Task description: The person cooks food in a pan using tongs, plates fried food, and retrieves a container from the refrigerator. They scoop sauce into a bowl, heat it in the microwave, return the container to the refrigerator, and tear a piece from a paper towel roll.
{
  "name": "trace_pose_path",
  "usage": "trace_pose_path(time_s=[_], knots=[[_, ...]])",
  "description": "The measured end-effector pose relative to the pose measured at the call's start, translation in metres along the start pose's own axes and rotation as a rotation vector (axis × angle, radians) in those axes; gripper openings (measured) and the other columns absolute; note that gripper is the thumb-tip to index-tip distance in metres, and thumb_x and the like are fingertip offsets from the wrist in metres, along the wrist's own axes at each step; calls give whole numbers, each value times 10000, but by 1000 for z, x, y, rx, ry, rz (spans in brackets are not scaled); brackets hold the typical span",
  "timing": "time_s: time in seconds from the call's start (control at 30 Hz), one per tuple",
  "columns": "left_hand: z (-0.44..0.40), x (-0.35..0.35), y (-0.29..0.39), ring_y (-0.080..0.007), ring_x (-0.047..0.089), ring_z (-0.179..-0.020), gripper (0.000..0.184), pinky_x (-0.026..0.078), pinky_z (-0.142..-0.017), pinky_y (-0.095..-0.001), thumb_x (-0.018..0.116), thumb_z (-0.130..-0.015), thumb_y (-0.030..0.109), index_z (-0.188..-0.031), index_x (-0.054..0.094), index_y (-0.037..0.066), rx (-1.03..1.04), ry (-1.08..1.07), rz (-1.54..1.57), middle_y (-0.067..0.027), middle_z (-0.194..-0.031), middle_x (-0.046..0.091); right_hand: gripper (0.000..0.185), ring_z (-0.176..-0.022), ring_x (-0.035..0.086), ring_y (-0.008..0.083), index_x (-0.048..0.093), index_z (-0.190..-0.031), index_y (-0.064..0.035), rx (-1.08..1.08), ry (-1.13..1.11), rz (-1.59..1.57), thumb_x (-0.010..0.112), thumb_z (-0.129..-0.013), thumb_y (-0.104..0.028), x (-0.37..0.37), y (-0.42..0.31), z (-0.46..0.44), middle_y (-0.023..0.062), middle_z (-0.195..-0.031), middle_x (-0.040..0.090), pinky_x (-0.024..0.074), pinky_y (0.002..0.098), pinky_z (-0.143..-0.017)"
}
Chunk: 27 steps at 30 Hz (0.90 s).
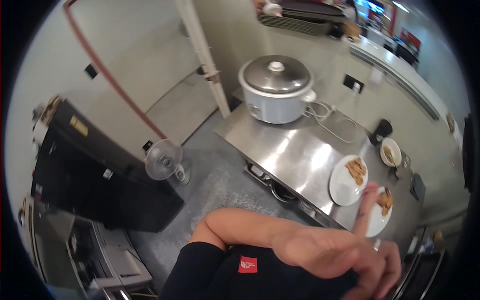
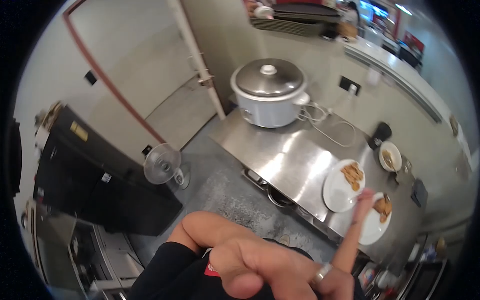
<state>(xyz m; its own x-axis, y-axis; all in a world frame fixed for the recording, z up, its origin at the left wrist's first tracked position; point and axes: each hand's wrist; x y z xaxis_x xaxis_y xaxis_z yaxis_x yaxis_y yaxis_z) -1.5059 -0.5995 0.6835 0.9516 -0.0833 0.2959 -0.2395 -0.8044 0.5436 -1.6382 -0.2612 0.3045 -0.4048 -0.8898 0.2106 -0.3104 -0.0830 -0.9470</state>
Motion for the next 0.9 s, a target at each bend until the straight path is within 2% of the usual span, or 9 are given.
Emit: trace_pose_path(time_s=[0.13,0.23,0.33,0.37,0.43,0.67,0.77,0.83,0.9], knots=[[100,2,39,-269,523,-841,622,394,-763,-385,250,-905,495,-578,547,56,-144,297,-394,-127,-832,595,142,-617,534,110,577,-833,-102,288,-822,582,458,-828,-181,206,21,167,55,-671,547,417,274,-522],[250,-6,52,-172,547,-834,643,422,-785,-313,221,-885,560,-745,584,49,-460,820,-512,-126,-978,585,153,-497,569,168,582,-875,1,751,-1207,124,506,-859,-130,279,17,269,116,-623,584,437,244,-428],[469,23,10,-197,468,-1013,555,404,-801,-320,265,-912,485,-1158,507,50,-720,1403,-646,-120,-1180,504,183,-596,611,229,572,-916,8,589,-1289,422,429,-856,-91,293,120,336,139,-713,609,490,328,-506],[554,40,-14,-272,237,-1279,489,187,-1043,-376,328,-917,300,-1325,290,34,-846,1223,-1055,-158,-1352,312,198,-719,616,256,578,-929,-10,117,-1526,688,429,-837,-103,287,128,350,131,-767,615,493,385,-614],[625,109,-39,-255,275,-1239,474,217,-1016,-366,354,-907,302,-1298,325,36,-1122,1533,-908,-145,-1309,350,305,-817,598,220,596,-1029,-30,-226,-1876,1222,460,-829,-216,252,242,377,146,-905,625,464,403,-714],[686,262,-42,-194,408,-1096,421,322,-921,-331,443,-874,308,-1203,447,45,-810,2192,-196,-98,-1158,483,302,-869,573,195,605,-999,-18,595,-2615,785,525,-780,-211,375,186,429,77,-965,625,449,349,-759],[688,287,-26,-168,465,-1035,401,367,-881,-315,482,-859,310,-1162,499,48,-632,2284,-110,-78,-1093,540,318,-875,571,168,626,-1003,-48,269,-2654,949,561,-755,-235,504,107,456,61,-977,631,448,323,-764],[692,290,-13,-151,503,-994,387,397,-854,-305,507,-850,312,-1134,534,51,-544,2339,-124,-64,-1050,577,139,-639,575,140,653,-803,-76,-475,-2382,677,612,-685,-135,615,-30,477,60,-726,647,477,299,-634],[705,285,8,-134,541,-954,375,427,-827,-295,533,-840,314,-1107,569,53,-507,2397,-243,-51,-1007,615,104,-616,556,110,613,-698,-49,-234,-2150,140,645,-726,-144,703,-142,495,53,-651,613,458,282,-579]])
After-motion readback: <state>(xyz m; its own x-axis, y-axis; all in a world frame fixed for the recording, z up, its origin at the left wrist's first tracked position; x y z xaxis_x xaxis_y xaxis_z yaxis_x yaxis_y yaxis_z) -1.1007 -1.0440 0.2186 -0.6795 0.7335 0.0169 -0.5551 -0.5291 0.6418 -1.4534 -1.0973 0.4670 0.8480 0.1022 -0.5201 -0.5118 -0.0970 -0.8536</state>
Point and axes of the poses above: each hand's wrist, its own z-axis away from the middle knuckle, its own x-axis out of the palm, y = z × x
